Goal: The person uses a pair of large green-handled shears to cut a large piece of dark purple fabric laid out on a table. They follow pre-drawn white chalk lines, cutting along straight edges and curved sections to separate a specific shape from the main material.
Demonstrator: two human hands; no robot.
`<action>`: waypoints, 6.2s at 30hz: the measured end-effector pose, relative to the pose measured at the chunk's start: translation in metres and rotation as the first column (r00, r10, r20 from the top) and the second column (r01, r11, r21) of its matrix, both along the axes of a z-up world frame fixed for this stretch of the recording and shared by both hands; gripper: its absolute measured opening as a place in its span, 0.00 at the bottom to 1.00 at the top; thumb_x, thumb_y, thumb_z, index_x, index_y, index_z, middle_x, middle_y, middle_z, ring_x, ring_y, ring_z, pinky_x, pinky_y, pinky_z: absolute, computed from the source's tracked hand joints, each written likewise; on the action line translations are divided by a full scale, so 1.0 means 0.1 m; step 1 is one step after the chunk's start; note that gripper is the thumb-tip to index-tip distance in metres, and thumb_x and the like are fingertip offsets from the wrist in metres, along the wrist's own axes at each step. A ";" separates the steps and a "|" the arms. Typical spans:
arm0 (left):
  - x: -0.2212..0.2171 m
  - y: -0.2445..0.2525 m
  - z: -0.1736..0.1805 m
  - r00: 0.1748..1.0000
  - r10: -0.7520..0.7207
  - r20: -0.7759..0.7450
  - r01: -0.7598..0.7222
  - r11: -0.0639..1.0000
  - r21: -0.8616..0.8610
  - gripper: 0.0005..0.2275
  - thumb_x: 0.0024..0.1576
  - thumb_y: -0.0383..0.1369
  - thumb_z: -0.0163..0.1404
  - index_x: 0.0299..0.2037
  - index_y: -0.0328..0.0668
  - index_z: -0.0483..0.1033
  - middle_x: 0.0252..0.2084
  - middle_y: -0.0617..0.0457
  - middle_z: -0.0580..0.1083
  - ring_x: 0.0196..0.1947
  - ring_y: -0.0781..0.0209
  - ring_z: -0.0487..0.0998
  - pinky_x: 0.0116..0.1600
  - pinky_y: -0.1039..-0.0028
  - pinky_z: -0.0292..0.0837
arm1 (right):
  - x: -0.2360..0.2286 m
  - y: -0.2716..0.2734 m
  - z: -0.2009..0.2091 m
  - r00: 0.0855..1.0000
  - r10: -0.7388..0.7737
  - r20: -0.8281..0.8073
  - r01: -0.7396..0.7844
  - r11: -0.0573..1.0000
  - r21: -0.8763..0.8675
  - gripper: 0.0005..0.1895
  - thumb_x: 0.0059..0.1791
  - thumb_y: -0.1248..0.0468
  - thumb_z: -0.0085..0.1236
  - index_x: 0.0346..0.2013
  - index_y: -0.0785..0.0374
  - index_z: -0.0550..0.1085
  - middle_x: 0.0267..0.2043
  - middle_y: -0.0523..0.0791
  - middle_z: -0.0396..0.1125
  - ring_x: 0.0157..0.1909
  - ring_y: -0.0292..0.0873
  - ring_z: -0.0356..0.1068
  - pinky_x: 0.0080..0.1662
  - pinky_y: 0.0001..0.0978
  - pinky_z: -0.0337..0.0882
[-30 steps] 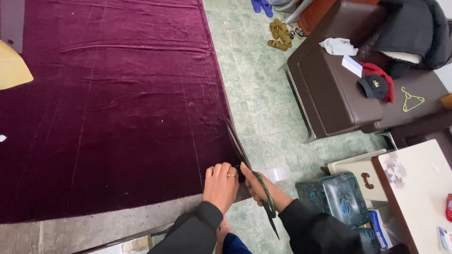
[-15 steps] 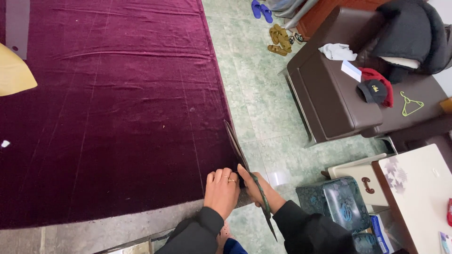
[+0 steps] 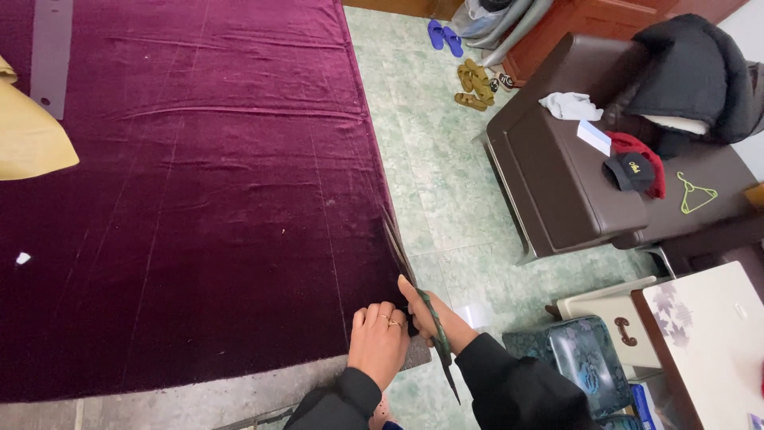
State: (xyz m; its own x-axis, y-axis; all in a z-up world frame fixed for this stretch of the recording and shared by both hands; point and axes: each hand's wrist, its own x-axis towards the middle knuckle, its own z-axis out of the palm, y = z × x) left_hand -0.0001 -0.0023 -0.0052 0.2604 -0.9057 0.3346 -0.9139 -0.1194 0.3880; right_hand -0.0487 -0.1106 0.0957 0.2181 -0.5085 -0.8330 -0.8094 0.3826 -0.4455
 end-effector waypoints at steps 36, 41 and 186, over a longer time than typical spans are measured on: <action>0.02 0.01 0.07 1.000 -0.006 -0.018 0.006 1.000 0.015 0.06 0.58 0.34 0.47 0.32 0.44 0.71 0.34 0.53 0.66 0.35 0.52 0.64 0.39 0.63 0.57 | 0.17 -0.14 0.15 0.999 0.009 -0.045 -0.007 0.999 0.039 0.33 0.45 0.29 0.36 0.27 0.58 0.58 0.16 0.39 0.41 0.16 0.34 0.38 0.20 0.28 0.44; 0.02 0.00 0.08 1.000 0.006 -0.014 -0.006 1.000 -0.003 0.05 0.57 0.34 0.48 0.32 0.44 0.71 0.34 0.53 0.66 0.34 0.53 0.64 0.39 0.64 0.58 | 0.27 -0.19 0.12 0.999 0.028 -0.039 -0.028 1.000 0.006 0.32 0.46 0.30 0.35 0.26 0.57 0.57 0.15 0.39 0.42 0.15 0.35 0.39 0.19 0.28 0.48; 1.58 -1.22 0.00 0.943 0.207 0.259 -0.241 0.965 0.105 0.32 0.60 0.54 0.29 0.69 0.39 0.47 0.73 0.49 0.47 0.73 0.55 0.44 0.70 0.45 0.37 | 0.85 -0.81 0.21 1.000 0.016 0.016 -0.018 0.988 0.153 0.33 0.43 0.28 0.33 0.27 0.55 0.56 0.16 0.39 0.43 0.16 0.34 0.42 0.21 0.26 0.52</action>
State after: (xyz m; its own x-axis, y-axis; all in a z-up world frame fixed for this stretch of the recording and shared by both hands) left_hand 0.1582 -0.1242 -0.0054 0.3874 -0.8739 0.2936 -0.9219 -0.3671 0.1236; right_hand 0.0366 -0.1912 0.1168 0.2381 -0.3713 -0.8974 -0.8105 0.4331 -0.3943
